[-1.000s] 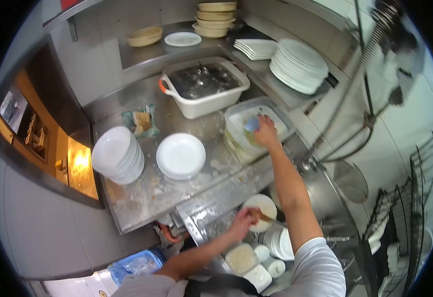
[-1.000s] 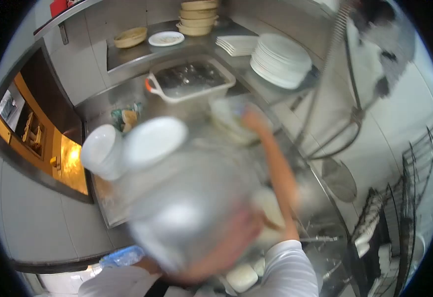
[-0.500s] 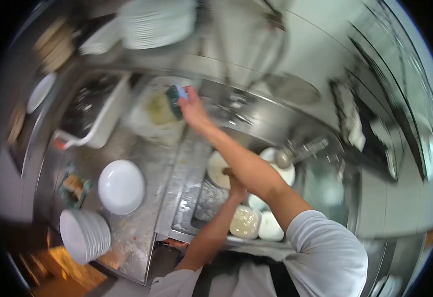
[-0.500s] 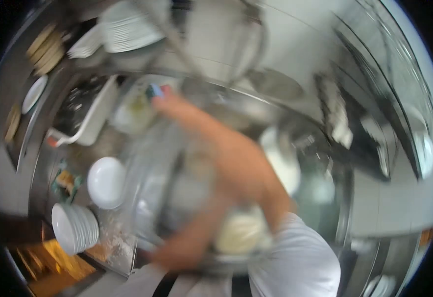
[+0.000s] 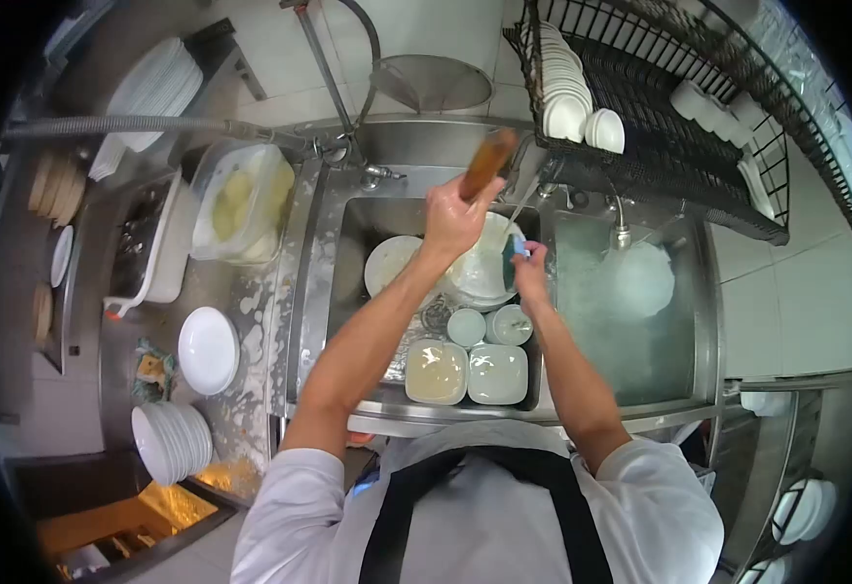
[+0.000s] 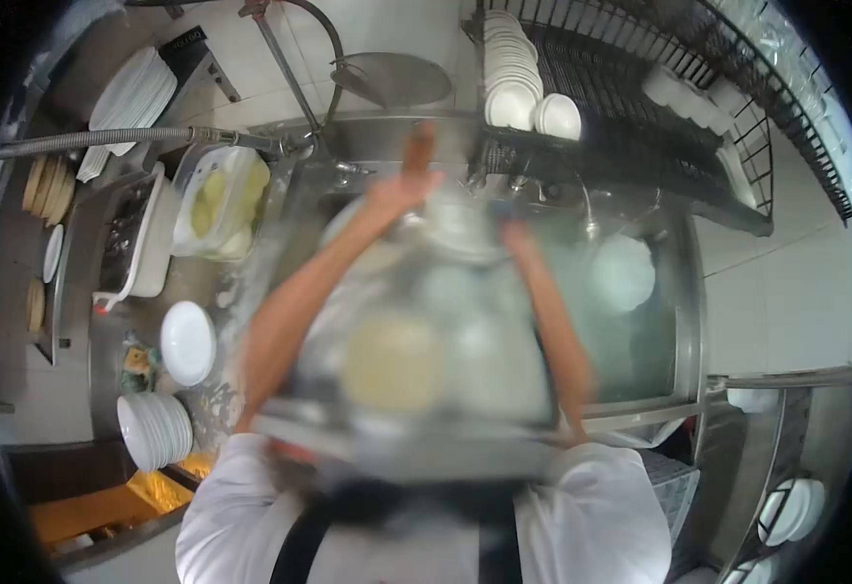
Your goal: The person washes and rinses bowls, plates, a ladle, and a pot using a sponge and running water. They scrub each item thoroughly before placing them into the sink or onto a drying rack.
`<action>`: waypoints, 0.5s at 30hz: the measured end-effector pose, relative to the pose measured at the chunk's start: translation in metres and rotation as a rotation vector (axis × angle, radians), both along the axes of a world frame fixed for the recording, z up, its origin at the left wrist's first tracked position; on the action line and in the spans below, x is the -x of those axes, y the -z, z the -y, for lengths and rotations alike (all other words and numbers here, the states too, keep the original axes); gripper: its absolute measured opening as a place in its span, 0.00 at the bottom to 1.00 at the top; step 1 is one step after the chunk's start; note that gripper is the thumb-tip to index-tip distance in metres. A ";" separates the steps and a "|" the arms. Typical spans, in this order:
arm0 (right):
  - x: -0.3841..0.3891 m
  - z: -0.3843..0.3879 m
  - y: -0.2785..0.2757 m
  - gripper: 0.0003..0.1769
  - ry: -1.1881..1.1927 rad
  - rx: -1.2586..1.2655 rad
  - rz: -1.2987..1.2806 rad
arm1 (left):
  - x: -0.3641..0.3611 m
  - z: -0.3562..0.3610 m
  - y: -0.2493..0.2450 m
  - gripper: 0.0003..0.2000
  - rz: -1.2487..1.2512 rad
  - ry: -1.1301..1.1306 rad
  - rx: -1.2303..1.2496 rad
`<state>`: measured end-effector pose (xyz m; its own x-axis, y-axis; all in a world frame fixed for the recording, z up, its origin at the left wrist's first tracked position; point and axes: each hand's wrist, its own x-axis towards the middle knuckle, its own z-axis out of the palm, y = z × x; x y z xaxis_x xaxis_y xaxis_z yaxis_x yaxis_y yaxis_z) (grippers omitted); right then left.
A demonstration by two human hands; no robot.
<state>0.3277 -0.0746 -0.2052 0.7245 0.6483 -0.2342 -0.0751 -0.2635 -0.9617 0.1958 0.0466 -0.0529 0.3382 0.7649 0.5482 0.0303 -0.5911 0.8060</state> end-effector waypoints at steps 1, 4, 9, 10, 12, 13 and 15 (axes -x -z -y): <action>0.008 0.003 0.008 0.19 -0.036 0.013 -0.001 | -0.006 0.005 -0.016 0.17 -0.066 0.000 -0.143; 0.052 -0.013 0.019 0.19 -0.164 -0.113 0.144 | 0.006 0.008 -0.032 0.20 -0.143 -0.172 -0.148; 0.154 -0.038 0.005 0.19 -0.295 -0.293 0.518 | 0.084 0.023 -0.036 0.23 0.322 -0.691 0.402; 0.156 -0.033 0.003 0.20 -0.317 -0.215 0.578 | 0.094 0.027 -0.035 0.23 0.504 -0.730 0.443; 0.142 -0.026 0.025 0.19 -0.372 -0.262 0.691 | 0.109 0.026 -0.018 0.23 0.638 -0.722 0.504; 0.135 -0.023 0.037 0.18 -0.397 -0.287 0.747 | 0.105 0.029 -0.012 0.23 0.718 -0.706 0.531; 0.118 -0.023 0.035 0.18 -0.331 -0.214 0.766 | 0.088 0.031 -0.003 0.24 0.772 -0.656 0.548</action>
<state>0.2094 -0.0517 -0.2402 0.3989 0.8283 0.3936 0.6633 0.0358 -0.7475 0.1076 0.0158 -0.0504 -0.4938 0.8692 -0.0241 -0.4111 -0.2090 0.8873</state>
